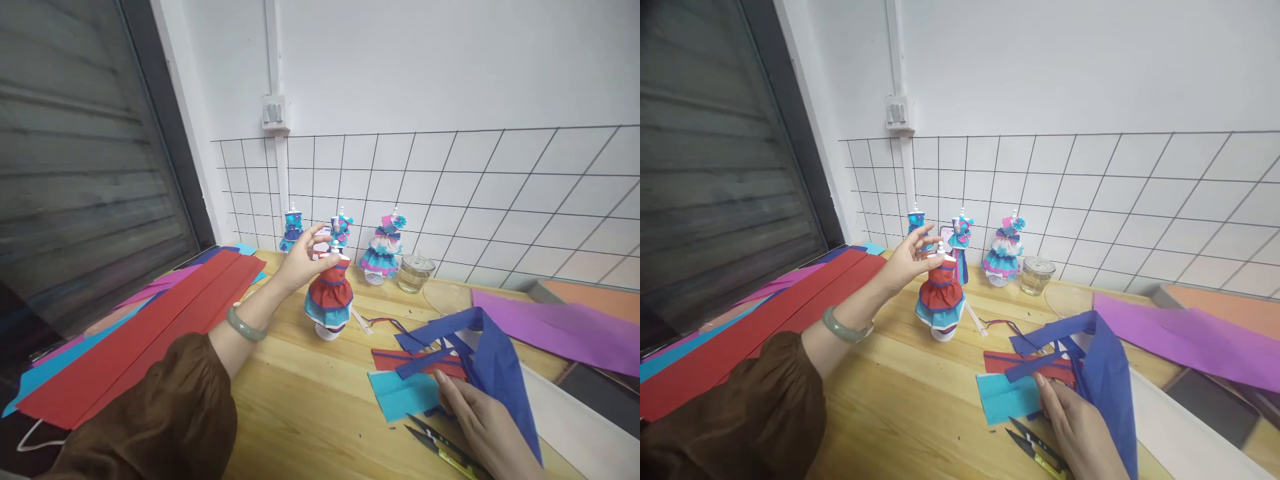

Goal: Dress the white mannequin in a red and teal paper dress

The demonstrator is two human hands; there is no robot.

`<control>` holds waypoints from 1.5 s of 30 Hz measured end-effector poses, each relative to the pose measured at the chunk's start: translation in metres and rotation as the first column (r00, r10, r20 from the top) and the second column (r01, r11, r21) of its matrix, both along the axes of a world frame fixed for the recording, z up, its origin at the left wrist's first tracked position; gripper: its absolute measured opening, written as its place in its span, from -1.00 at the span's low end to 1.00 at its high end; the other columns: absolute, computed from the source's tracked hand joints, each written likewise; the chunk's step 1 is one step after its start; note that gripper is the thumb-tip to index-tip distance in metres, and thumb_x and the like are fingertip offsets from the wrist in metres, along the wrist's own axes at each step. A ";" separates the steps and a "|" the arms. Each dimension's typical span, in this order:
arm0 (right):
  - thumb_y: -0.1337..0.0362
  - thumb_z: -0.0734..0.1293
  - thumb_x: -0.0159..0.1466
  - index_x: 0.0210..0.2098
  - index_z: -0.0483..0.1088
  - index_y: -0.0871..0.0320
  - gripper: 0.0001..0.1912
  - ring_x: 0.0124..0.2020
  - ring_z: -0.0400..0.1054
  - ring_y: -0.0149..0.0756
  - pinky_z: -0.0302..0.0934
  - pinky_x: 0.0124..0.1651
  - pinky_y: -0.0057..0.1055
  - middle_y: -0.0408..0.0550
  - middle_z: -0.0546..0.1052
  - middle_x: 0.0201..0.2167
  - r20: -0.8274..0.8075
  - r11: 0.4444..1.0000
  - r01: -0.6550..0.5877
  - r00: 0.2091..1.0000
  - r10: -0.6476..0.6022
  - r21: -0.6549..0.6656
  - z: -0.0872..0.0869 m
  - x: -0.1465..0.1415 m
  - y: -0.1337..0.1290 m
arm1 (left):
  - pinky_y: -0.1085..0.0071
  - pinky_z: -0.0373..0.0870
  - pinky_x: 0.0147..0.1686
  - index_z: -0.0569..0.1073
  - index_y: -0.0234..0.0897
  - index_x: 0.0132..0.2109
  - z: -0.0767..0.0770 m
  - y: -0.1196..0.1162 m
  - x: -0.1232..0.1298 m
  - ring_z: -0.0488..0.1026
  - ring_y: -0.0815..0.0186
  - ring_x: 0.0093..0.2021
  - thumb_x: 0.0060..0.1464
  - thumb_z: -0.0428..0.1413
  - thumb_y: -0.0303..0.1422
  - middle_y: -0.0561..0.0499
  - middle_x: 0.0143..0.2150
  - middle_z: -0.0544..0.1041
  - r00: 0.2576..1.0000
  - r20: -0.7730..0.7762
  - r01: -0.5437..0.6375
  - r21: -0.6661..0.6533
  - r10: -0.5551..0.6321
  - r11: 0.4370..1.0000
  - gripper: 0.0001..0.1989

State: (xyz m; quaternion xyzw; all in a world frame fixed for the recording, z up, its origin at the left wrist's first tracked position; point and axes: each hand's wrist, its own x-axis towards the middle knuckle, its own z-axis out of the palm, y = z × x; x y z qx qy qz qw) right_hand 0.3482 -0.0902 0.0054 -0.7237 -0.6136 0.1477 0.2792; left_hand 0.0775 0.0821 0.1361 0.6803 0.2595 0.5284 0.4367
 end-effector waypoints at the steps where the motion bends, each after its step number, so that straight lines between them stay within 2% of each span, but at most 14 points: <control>1: -0.16 0.00 0.23 -0.62 0.19 0.08 -0.46 -0.57 0.27 -0.31 0.16 -0.48 -0.53 -0.15 0.35 -0.66 0.001 1.000 -0.010 1.000 0.010 0.011 0.001 -0.001 0.000 | 0.22 0.25 0.01 0.12 -0.28 0.22 0.003 0.003 -0.002 0.32 0.15 0.07 -0.19 0.29 -0.38 -0.22 0.06 0.37 0.999 -0.023 0.049 -0.023 -0.050 0.999 -0.17; 6: -0.17 -0.02 0.23 -0.61 0.20 0.08 -0.45 -0.57 0.28 -0.29 0.16 -0.46 -0.51 -0.14 0.35 -0.66 -0.004 0.999 -0.020 1.000 0.020 0.025 0.001 -0.001 0.000 | 0.17 0.26 -0.01 0.19 -0.24 0.20 0.004 0.012 -0.008 0.36 0.16 0.00 -0.21 0.30 -0.43 -0.13 -0.06 0.43 0.983 -0.061 0.164 -0.101 -0.171 0.981 -0.21; 11: -0.18 -0.03 0.24 -0.60 0.17 0.07 -0.46 -0.55 0.28 -0.28 0.16 -0.45 -0.49 -0.14 0.35 -0.63 -0.019 1.000 -0.024 1.000 0.023 -0.010 0.000 0.000 -0.001 | 0.26 0.28 -0.06 0.26 -0.23 0.15 0.001 0.013 -0.008 0.38 0.22 -0.05 -0.22 0.30 -0.47 -0.02 -0.20 0.42 0.984 -0.040 0.169 -0.103 -0.173 0.980 -0.27; 19: -0.19 -0.03 0.24 -0.58 0.18 0.07 -0.46 -0.52 0.25 -0.27 0.13 -0.40 -0.46 -0.15 0.33 -0.61 -0.054 0.999 -0.021 0.998 0.019 -0.039 -0.004 0.001 0.000 | 0.36 0.31 -0.15 0.26 -0.20 0.16 0.000 0.012 -0.009 0.40 0.30 -0.14 -0.19 0.29 -0.46 0.04 -0.26 0.39 0.981 -0.042 0.183 -0.108 -0.189 0.977 -0.29; 24: -0.18 -0.04 0.25 -0.58 0.14 0.08 -0.46 -0.51 0.23 -0.27 0.09 -0.40 -0.44 -0.15 0.30 -0.61 -0.069 0.999 0.004 0.998 -0.007 -0.054 -0.002 0.000 0.000 | 0.35 0.33 -0.14 0.25 -0.17 0.17 -0.004 0.015 -0.010 0.44 0.31 -0.19 -0.23 0.32 -0.43 0.04 -0.26 0.43 0.988 -0.027 0.145 -0.139 -0.150 0.980 -0.23; 28: -0.18 -0.04 0.25 -0.59 0.16 0.08 -0.45 -0.50 0.24 -0.27 0.09 -0.38 -0.44 -0.14 0.33 -0.61 -0.080 0.998 0.030 0.996 -0.035 -0.062 0.001 0.000 0.000 | 0.29 0.34 -0.08 0.18 -0.19 0.21 -0.010 0.017 -0.008 0.46 0.26 -0.14 -0.25 0.34 -0.42 -0.04 -0.21 0.51 0.991 0.056 0.131 -0.178 -0.122 0.975 -0.14; 33: -0.18 -0.04 0.25 -0.59 0.16 0.09 -0.45 -0.50 0.24 -0.27 0.09 -0.38 -0.44 -0.14 0.33 -0.62 -0.082 0.998 0.024 0.996 -0.029 -0.060 0.001 0.000 0.000 | 0.21 0.35 -0.03 0.18 -0.27 0.22 -0.014 0.015 -0.006 0.48 0.19 -0.12 -0.26 0.34 -0.41 -0.12 -0.19 0.56 0.985 0.137 0.129 -0.218 -0.101 0.967 -0.13; 40: -0.19 -0.04 0.24 -0.59 0.17 0.09 -0.45 -0.53 0.23 -0.29 0.09 -0.41 -0.46 -0.15 0.32 -0.63 -0.074 0.999 0.006 0.997 -0.009 -0.035 -0.001 0.000 0.000 | 0.21 0.34 0.01 0.21 -0.24 0.19 -0.016 0.015 -0.004 0.47 0.21 -0.08 -0.29 0.34 -0.46 -0.08 -0.13 0.52 0.982 0.172 0.105 -0.198 -0.071 0.975 -0.15; 45: -0.17 -0.02 0.25 -0.59 0.18 0.09 -0.46 -0.53 0.24 -0.30 0.11 -0.42 -0.48 -0.15 0.33 -0.63 -0.052 1.000 -0.003 0.999 0.002 -0.013 -0.001 -0.001 0.000 | 0.17 0.32 0.02 0.08 -0.20 0.26 -0.019 0.015 -0.001 0.47 0.18 -0.06 -0.29 0.34 -0.48 -0.15 -0.03 0.48 0.975 0.195 0.137 -0.160 -0.105 0.977 -0.04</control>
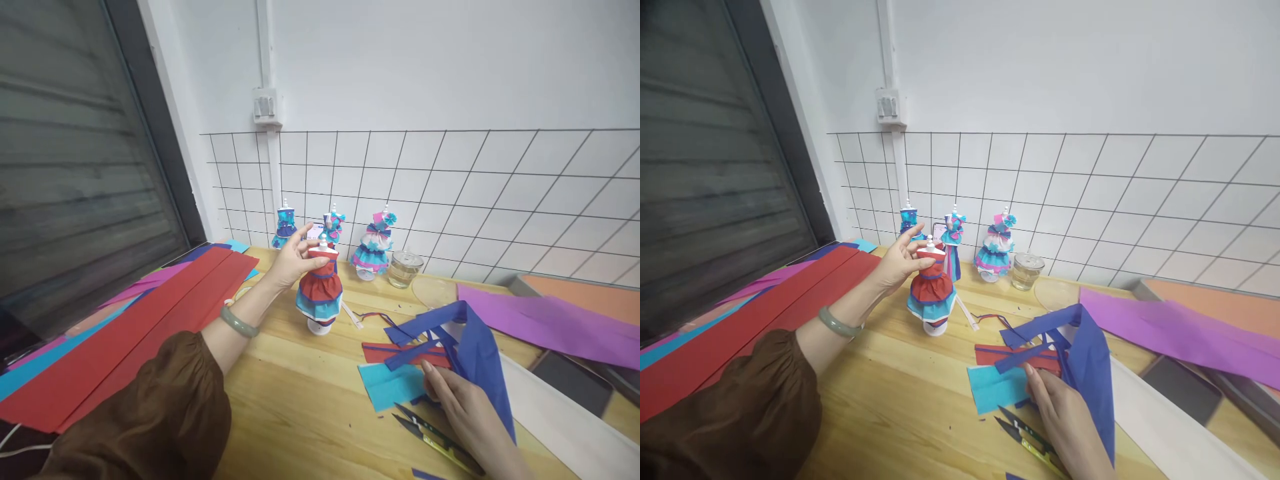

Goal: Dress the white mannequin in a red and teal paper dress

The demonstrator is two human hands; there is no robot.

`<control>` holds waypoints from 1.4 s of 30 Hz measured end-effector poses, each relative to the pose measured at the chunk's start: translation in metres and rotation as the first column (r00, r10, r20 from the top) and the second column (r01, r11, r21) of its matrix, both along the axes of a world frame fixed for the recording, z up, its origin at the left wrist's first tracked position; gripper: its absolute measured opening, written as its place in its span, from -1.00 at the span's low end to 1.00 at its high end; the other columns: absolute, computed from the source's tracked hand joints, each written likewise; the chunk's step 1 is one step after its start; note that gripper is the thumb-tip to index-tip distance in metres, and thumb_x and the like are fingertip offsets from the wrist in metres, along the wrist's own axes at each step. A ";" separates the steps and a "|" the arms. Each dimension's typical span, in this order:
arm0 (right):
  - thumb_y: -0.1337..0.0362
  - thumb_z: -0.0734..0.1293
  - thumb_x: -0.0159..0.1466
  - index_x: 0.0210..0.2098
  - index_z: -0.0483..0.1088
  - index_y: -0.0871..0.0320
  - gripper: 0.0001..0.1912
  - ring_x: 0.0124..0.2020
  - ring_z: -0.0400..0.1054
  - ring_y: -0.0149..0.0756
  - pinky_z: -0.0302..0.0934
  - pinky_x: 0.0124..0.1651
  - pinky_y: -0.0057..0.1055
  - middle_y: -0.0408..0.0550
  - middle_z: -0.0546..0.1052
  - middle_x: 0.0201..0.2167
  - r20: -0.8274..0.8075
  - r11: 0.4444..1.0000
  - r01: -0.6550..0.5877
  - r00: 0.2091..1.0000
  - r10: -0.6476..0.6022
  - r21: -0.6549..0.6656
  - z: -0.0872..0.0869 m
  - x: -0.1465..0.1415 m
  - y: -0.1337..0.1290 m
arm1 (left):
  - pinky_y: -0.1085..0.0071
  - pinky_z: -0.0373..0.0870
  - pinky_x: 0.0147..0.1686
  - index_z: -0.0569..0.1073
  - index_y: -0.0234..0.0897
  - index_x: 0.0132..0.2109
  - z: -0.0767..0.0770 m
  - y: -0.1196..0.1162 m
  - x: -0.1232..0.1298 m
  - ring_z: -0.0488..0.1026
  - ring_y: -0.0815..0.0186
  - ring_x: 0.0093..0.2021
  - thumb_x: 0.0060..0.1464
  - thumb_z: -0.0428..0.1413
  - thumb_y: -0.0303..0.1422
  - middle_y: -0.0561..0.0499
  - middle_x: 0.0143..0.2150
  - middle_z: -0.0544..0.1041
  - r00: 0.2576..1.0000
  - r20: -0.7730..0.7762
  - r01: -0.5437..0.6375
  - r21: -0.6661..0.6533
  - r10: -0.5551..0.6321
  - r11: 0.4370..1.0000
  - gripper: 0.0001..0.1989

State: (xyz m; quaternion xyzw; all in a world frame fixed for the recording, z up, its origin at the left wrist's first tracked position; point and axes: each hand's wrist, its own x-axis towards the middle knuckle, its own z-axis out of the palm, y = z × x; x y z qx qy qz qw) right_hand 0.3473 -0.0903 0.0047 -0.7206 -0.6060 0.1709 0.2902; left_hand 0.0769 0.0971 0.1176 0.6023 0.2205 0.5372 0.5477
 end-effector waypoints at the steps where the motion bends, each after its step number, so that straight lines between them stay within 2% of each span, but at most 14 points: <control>1: -0.16 -0.02 0.26 -0.59 0.18 0.09 -0.46 -0.54 0.24 -0.31 0.11 -0.43 -0.48 -0.16 0.33 -0.64 0.007 1.000 -0.003 1.000 0.003 0.006 0.000 0.000 0.000 | 0.16 0.31 0.02 0.05 -0.19 0.27 -0.001 0.000 0.001 0.47 0.18 -0.06 -0.29 0.34 -0.48 -0.15 -0.01 0.47 1.000 0.004 0.004 0.009 -0.004 1.000 -0.02; 5: -0.13 0.00 0.27 -0.60 0.17 0.09 -0.47 -0.56 0.24 -0.31 0.12 -0.45 -0.48 -0.16 0.34 -0.65 0.032 0.999 -0.018 0.999 0.017 0.034 -0.001 0.000 0.000 | 0.16 0.30 0.03 -0.02 -0.16 0.30 -0.003 0.001 0.001 0.46 0.17 -0.03 -0.28 0.34 -0.45 -0.18 0.04 0.44 1.000 0.000 0.015 0.031 -0.015 0.999 0.04; 12: -0.09 0.02 0.28 -0.62 0.17 0.09 -0.50 -0.58 0.24 -0.30 0.13 -0.49 -0.49 -0.16 0.34 -0.66 0.046 0.996 -0.037 0.998 0.034 0.076 -0.001 0.001 0.000 | 0.19 0.31 0.03 -0.03 -0.16 0.30 0.000 -0.002 0.000 0.40 0.12 0.05 -0.29 0.35 -0.42 -0.22 0.09 0.40 0.998 -0.058 0.011 0.091 -0.006 0.996 0.04; 17: -0.09 0.01 0.28 -0.61 0.17 0.09 -0.49 -0.56 0.26 -0.30 0.13 -0.47 -0.48 -0.14 0.38 -0.64 0.036 0.998 -0.040 0.999 0.038 0.050 0.001 -0.003 -0.001 | 0.23 0.33 0.01 -0.07 -0.15 0.31 0.004 -0.009 0.000 0.37 0.12 0.08 -0.26 0.34 -0.43 -0.24 0.13 0.36 0.996 -0.086 0.006 0.104 0.003 0.995 0.06; 26: -0.11 0.00 0.28 -0.60 0.16 0.09 -0.49 -0.55 0.25 -0.28 0.15 -0.45 -0.47 -0.12 0.37 -0.62 0.003 0.995 -0.076 0.997 0.076 0.068 0.005 -0.011 -0.002 | 0.27 0.34 -0.01 -0.15 -0.04 0.32 0.006 -0.017 -0.004 0.39 0.18 0.04 -0.27 0.34 -0.46 -0.25 0.26 0.18 0.996 -0.071 0.055 0.098 -0.048 0.994 0.12; 31: -0.10 0.01 0.29 -0.60 0.14 0.09 -0.50 -0.54 0.24 -0.29 0.13 -0.46 -0.47 -0.13 0.35 -0.62 -0.008 0.993 -0.088 0.996 0.089 0.072 0.009 -0.015 -0.004 | 0.32 0.37 -0.08 -0.14 0.07 0.31 0.008 -0.029 -0.018 0.44 0.25 -0.05 -0.23 0.32 -0.48 -0.20 0.24 0.21 0.982 -0.062 0.183 0.043 -0.180 0.982 0.08; 35: -0.07 0.02 0.30 -0.60 0.15 0.10 -0.51 -0.55 0.23 -0.30 0.14 -0.46 -0.47 -0.13 0.34 -0.63 -0.032 0.990 -0.110 0.993 0.113 0.092 0.006 -0.018 -0.005 | 0.40 0.35 -0.15 -0.07 0.03 0.30 0.009 -0.034 -0.028 0.45 0.40 -0.22 -0.19 0.31 -0.48 -0.24 0.19 0.30 0.948 -0.057 0.313 -0.039 -0.315 0.949 0.01; 38: -0.05 0.04 0.30 -0.60 0.20 0.11 -0.51 -0.55 0.24 -0.31 0.15 -0.47 -0.46 -0.14 0.34 -0.63 -0.075 0.987 -0.108 0.990 0.117 0.119 0.004 -0.023 -0.003 | 0.45 0.33 -0.21 -0.09 0.07 0.30 0.007 -0.033 -0.032 0.43 0.47 -0.30 -0.21 0.32 -0.50 -0.24 0.19 0.30 0.921 -0.030 0.384 -0.085 -0.388 0.919 0.04; 40: -0.04 0.06 0.30 -0.58 0.26 0.13 -0.51 -0.53 0.27 -0.30 0.18 -0.46 -0.46 -0.13 0.37 -0.61 -0.103 0.981 -0.107 0.987 0.125 0.162 0.011 -0.029 -0.001 | 0.48 0.33 -0.25 -0.09 0.09 0.30 0.006 -0.033 -0.033 0.42 0.49 -0.33 -0.22 0.32 -0.51 -0.24 0.20 0.29 0.902 -0.019 0.428 -0.101 -0.432 0.898 0.05; 42: -0.02 0.08 0.30 -0.53 0.32 0.14 -0.54 -0.49 0.30 -0.29 0.20 -0.42 -0.45 -0.11 0.42 -0.57 -0.113 0.966 -0.134 0.980 0.162 0.221 0.029 -0.037 0.002 | 0.50 0.33 -0.28 -0.07 0.08 0.30 0.006 -0.033 -0.031 0.42 0.52 -0.36 -0.22 0.32 -0.53 -0.25 0.21 0.28 0.881 -0.011 0.469 -0.106 -0.473 0.877 0.04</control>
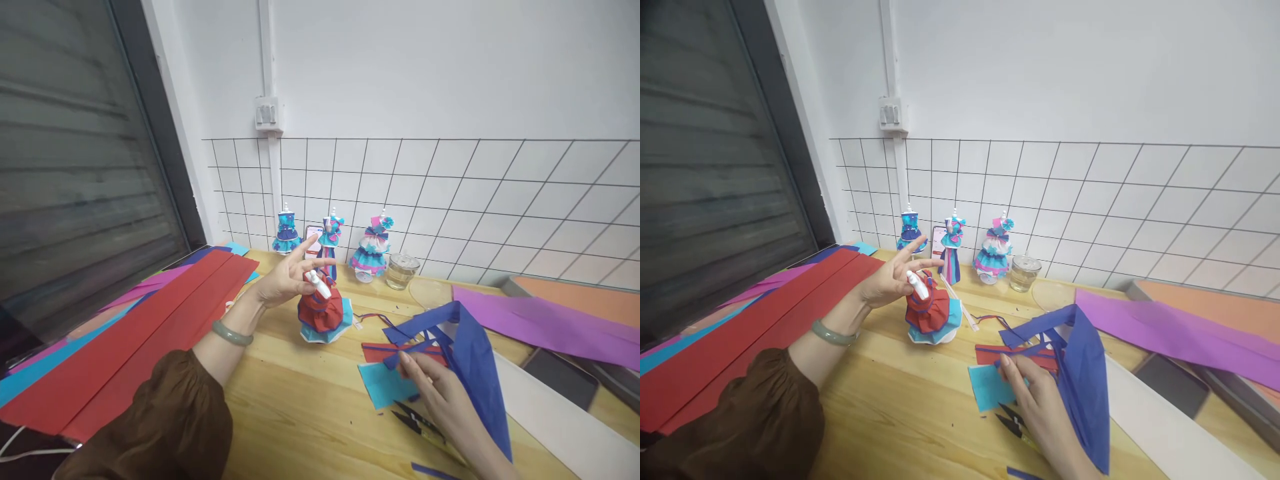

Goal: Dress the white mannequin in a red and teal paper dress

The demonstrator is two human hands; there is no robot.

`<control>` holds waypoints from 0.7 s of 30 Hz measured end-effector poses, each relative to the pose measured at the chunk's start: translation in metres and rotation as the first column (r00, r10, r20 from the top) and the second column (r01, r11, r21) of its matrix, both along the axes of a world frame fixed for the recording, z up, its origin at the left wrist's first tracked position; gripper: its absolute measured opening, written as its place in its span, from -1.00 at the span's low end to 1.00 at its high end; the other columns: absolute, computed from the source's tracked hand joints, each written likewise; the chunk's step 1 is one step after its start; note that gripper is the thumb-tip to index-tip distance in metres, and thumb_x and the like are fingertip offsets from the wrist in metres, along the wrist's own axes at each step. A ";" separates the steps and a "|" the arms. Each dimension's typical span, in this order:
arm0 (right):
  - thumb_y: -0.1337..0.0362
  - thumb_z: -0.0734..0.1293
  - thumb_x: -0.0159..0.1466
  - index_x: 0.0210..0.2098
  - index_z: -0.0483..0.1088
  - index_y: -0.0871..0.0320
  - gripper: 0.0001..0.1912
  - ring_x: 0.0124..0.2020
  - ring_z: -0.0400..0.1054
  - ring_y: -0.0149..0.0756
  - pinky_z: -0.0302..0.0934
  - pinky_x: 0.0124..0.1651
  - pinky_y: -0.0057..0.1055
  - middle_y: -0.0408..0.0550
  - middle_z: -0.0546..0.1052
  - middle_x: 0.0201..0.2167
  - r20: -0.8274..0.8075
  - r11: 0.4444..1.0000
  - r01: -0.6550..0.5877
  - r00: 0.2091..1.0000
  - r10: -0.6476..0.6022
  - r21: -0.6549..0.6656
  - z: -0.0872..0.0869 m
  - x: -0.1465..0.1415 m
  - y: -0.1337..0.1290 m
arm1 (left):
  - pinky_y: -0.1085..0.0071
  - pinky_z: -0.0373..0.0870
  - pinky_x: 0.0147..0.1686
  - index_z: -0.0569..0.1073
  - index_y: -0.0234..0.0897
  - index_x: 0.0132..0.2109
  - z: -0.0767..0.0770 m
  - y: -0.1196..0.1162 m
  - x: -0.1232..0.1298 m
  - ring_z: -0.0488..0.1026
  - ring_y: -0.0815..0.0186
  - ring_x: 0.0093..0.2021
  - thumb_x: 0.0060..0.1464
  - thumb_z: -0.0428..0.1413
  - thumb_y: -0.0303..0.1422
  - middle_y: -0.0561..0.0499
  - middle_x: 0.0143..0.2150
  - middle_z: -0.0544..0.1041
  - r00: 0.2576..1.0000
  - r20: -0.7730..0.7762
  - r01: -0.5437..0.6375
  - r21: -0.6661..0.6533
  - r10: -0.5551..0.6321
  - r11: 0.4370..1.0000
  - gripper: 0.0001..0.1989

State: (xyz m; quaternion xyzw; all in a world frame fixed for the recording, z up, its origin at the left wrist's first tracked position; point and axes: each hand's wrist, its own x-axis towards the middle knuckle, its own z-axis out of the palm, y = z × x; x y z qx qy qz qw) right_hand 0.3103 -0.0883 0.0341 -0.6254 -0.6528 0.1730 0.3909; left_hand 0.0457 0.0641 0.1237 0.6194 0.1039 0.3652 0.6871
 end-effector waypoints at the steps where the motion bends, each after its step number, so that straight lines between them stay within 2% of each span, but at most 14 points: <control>1: 0.00 0.09 0.30 -0.52 0.33 0.14 -0.56 -0.46 0.32 -0.29 0.21 -0.40 -0.44 -0.09 0.44 -0.54 -0.004 0.999 -0.028 1.000 0.028 0.035 0.014 -0.005 0.002 | 0.51 0.33 -0.30 -0.06 0.07 0.30 0.000 0.000 0.001 0.41 0.52 -0.38 -0.22 0.32 -0.53 -0.26 0.21 0.28 1.000 0.000 0.019 -0.003 -0.019 1.000 0.04; 4: 0.05 0.13 0.31 -0.39 0.37 0.13 -0.66 -0.38 0.34 -0.27 0.22 -0.38 -0.41 -0.06 0.47 -0.43 0.027 0.974 -0.088 0.996 0.084 0.207 0.068 -0.026 0.013 | 0.49 0.35 -0.32 -0.08 0.09 0.30 0.002 -0.002 0.007 0.44 0.50 -0.38 -0.24 0.33 -0.53 -0.28 0.23 0.25 0.998 -0.006 0.060 -0.006 -0.060 0.998 0.06; 6: 0.12 0.14 0.33 -0.26 0.40 0.12 -0.72 -0.37 0.34 -0.29 0.24 -0.33 -0.38 -0.06 0.46 -0.38 0.129 0.914 -0.238 0.970 0.206 0.329 0.104 -0.042 0.022 | 0.46 0.37 -0.32 -0.12 0.12 0.30 0.005 -0.004 0.012 0.48 0.42 -0.32 -0.25 0.33 -0.52 -0.27 0.23 0.25 0.995 -0.012 0.098 -0.006 -0.098 0.995 0.10; 8: 0.18 0.17 0.34 -0.05 0.38 0.08 -0.73 -0.28 0.34 -0.30 0.25 -0.25 -0.37 -0.03 0.46 -0.27 0.250 0.849 -0.413 0.905 0.344 0.329 0.131 -0.057 0.033 | 0.43 0.39 -0.29 -0.14 0.13 0.30 0.007 -0.005 0.016 0.50 0.34 -0.26 -0.25 0.33 -0.51 -0.24 0.20 0.29 0.990 -0.013 0.143 -0.005 -0.143 0.990 0.11; 9: 0.21 0.16 0.35 -0.01 0.37 0.06 -0.72 -0.30 0.34 -0.33 0.25 -0.25 -0.39 -0.05 0.45 -0.28 0.302 0.839 -0.467 0.872 0.385 0.278 0.140 -0.064 0.038 | 0.42 0.39 -0.27 -0.14 0.12 0.30 0.008 -0.005 0.017 0.51 0.32 -0.24 -0.24 0.33 -0.51 -0.21 0.17 0.33 0.986 -0.014 0.164 -0.006 -0.164 0.987 0.10; 12: 0.26 0.15 0.36 -0.06 0.42 0.08 -0.73 -0.31 0.33 -0.35 0.24 -0.26 -0.43 -0.08 0.44 -0.36 0.390 0.803 -0.558 0.801 0.454 0.211 0.151 -0.076 0.049 | 0.44 0.39 -0.27 -0.08 0.09 0.30 0.007 -0.004 0.018 0.51 0.27 -0.17 -0.24 0.33 -0.52 -0.17 0.11 0.40 0.981 -0.018 0.195 -0.005 -0.195 0.981 0.07; 14: 0.28 0.16 0.36 -0.18 0.48 0.11 -0.75 -0.30 0.34 -0.35 0.23 -0.24 -0.43 -0.10 0.46 -0.41 0.390 0.784 -0.581 0.788 0.476 0.218 0.151 -0.079 0.054 | 0.44 0.39 -0.24 -0.05 0.05 0.30 0.005 -0.001 0.017 0.49 0.21 -0.09 -0.24 0.33 -0.50 -0.19 0.13 0.37 0.983 -0.014 0.183 0.000 -0.183 0.983 0.04; 16: 0.30 0.16 0.36 -0.31 0.49 0.12 -0.73 -0.30 0.35 -0.36 0.23 -0.21 -0.43 -0.11 0.47 -0.44 0.372 0.775 -0.588 0.789 0.488 0.230 0.149 -0.078 0.056 | 0.36 0.37 -0.12 -0.05 0.02 0.30 0.001 0.001 0.017 0.43 0.15 0.02 -0.20 0.33 -0.48 -0.22 0.19 0.31 0.988 0.001 0.155 0.011 -0.155 0.988 0.02; 18: 0.30 0.17 0.35 -0.39 0.49 0.12 -0.71 -0.30 0.36 -0.36 0.23 -0.20 -0.42 -0.11 0.49 -0.43 0.359 0.785 -0.573 0.801 0.479 0.233 0.149 -0.076 0.059 | 0.28 0.31 0.00 -0.03 0.00 0.30 -0.005 0.004 0.016 0.34 0.12 0.12 -0.15 0.31 -0.47 -0.22 0.22 0.27 0.992 0.032 0.117 0.039 -0.118 0.992 -0.04; 21: 0.25 0.20 0.33 -0.40 0.50 0.12 -0.73 -0.36 0.36 -0.36 0.24 -0.28 -0.42 -0.09 0.47 -0.41 0.355 0.844 -0.475 0.856 0.377 0.249 0.150 -0.073 0.065 | 0.22 0.20 0.11 0.14 -0.08 0.24 -0.012 0.006 0.018 0.23 0.12 0.21 -0.07 0.26 -0.43 -0.20 0.19 0.31 0.994 0.094 0.040 0.096 -0.049 0.995 -0.24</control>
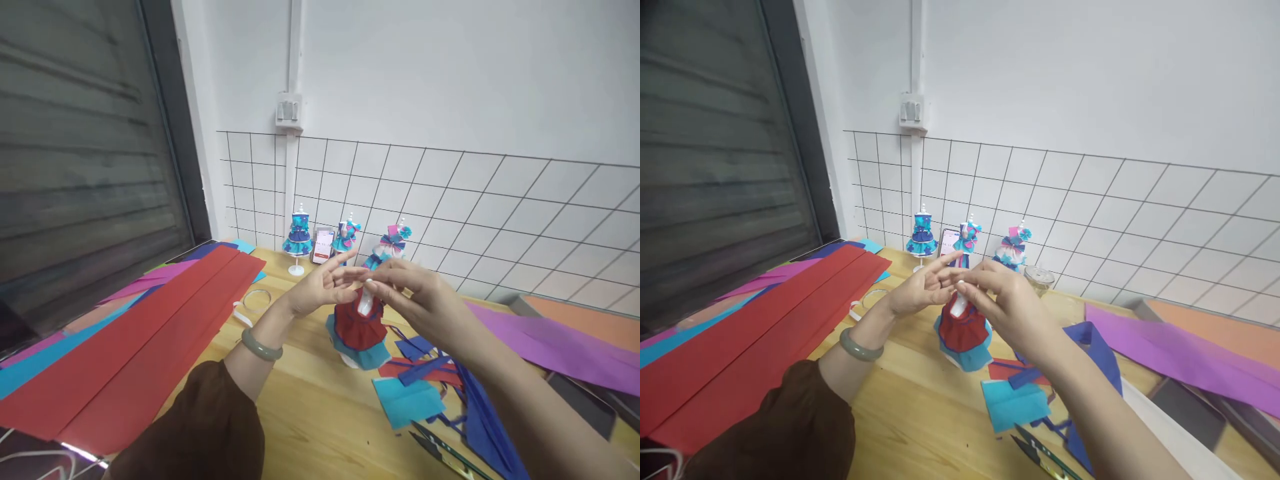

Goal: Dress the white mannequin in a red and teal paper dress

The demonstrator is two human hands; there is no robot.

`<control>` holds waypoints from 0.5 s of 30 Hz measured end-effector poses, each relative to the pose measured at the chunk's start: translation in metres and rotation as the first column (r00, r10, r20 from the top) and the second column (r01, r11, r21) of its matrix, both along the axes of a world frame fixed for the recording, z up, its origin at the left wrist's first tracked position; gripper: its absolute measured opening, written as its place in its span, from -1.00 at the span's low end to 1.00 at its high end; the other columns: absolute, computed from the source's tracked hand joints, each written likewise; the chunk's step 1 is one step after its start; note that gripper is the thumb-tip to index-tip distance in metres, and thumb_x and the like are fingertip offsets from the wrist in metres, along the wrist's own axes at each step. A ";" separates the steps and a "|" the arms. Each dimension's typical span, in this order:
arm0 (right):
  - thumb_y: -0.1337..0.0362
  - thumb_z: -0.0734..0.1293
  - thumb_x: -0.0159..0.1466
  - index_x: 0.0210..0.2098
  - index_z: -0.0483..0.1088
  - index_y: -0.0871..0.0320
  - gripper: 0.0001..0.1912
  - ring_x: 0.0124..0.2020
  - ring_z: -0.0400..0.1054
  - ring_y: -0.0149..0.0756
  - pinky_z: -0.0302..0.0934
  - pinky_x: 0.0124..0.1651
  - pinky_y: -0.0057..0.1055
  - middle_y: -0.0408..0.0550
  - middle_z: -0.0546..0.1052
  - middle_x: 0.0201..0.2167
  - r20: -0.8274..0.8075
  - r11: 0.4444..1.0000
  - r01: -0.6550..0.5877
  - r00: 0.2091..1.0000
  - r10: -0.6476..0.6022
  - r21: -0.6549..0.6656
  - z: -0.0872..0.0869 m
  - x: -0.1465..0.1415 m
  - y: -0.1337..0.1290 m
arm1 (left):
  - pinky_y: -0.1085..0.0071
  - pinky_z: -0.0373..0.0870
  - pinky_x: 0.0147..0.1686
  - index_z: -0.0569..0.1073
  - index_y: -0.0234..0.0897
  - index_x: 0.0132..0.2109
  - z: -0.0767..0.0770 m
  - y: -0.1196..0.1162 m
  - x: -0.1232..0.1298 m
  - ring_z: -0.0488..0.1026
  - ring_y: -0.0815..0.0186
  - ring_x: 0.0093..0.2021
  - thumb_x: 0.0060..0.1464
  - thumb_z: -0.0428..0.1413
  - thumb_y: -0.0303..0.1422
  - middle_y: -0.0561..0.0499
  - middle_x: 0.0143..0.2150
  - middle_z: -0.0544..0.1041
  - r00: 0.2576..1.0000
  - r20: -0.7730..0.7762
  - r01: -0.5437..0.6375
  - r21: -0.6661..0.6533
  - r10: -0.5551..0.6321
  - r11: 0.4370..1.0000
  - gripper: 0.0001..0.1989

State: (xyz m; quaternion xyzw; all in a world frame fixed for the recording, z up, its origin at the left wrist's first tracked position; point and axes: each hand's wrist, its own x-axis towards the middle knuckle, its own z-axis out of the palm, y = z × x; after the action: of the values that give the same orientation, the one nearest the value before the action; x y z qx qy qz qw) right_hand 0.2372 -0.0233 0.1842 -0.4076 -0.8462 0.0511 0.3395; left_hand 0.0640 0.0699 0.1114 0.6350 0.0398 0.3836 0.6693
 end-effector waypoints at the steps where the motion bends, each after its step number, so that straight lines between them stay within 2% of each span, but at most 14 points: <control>1: 0.22 0.22 0.32 -0.40 0.50 0.12 -0.74 -0.40 0.35 -0.37 0.23 -0.31 -0.42 -0.09 0.46 -0.41 -0.007 0.999 0.050 0.999 -0.050 0.006 0.000 0.001 0.003 | 0.21 0.19 0.12 0.23 -0.12 0.20 -0.002 0.000 0.001 0.22 0.11 0.22 -0.05 0.25 -0.40 -0.19 0.18 0.34 1.000 0.013 -0.025 0.014 0.025 1.000 -0.34; 3: 0.16 0.25 0.29 -0.41 0.49 0.12 -0.74 -0.44 0.33 -0.38 0.22 -0.36 -0.41 -0.09 0.46 -0.42 -0.031 0.991 0.134 0.991 -0.134 0.019 0.000 0.003 0.010 | 0.19 0.20 0.10 0.38 -0.21 0.07 -0.005 -0.001 0.004 0.24 0.09 0.20 -0.03 0.24 -0.33 -0.19 0.14 0.38 0.997 0.022 -0.073 0.037 0.072 0.997 -0.52; 5: 0.12 0.26 0.27 -0.45 0.48 0.13 -0.72 -0.45 0.33 -0.36 0.19 -0.40 -0.41 -0.10 0.47 -0.44 -0.059 0.982 0.186 0.981 -0.184 0.023 -0.001 0.003 0.016 | 0.19 0.22 0.08 0.46 -0.27 -0.03 -0.006 -0.003 0.006 0.28 0.07 0.16 -0.05 0.25 -0.27 -0.20 0.07 0.43 0.994 0.028 -0.108 0.050 0.107 0.993 -0.60; 11: 0.08 0.30 0.21 -0.50 0.47 0.14 -0.71 -0.50 0.30 -0.34 0.13 -0.47 -0.40 -0.11 0.47 -0.53 -0.151 0.956 0.293 0.946 -0.287 0.014 -0.007 -0.005 0.026 | 0.25 0.33 -0.07 0.49 -0.32 -0.10 -0.003 -0.008 0.009 0.45 0.15 -0.07 -0.11 0.28 -0.30 -0.14 -0.12 0.54 0.994 0.002 -0.113 0.009 0.113 0.994 -0.61; 15: 0.07 0.33 0.18 -0.47 0.49 0.13 -0.73 -0.47 0.31 -0.29 0.16 -0.44 -0.37 -0.08 0.50 -0.51 -0.250 0.956 0.294 0.924 -0.291 -0.025 -0.012 -0.009 0.027 | 0.32 0.35 -0.11 0.49 -0.35 -0.09 -0.003 -0.009 0.005 0.48 0.21 -0.12 -0.09 0.27 -0.34 -0.11 -0.17 0.56 0.992 -0.039 -0.123 -0.002 0.123 0.992 -0.62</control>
State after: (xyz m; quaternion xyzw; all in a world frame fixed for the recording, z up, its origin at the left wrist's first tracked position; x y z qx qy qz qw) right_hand 0.2287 0.0033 0.1721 -0.5170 -0.7265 0.0454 0.4504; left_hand 0.0695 0.0609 0.1087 0.6372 0.0927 0.4115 0.6450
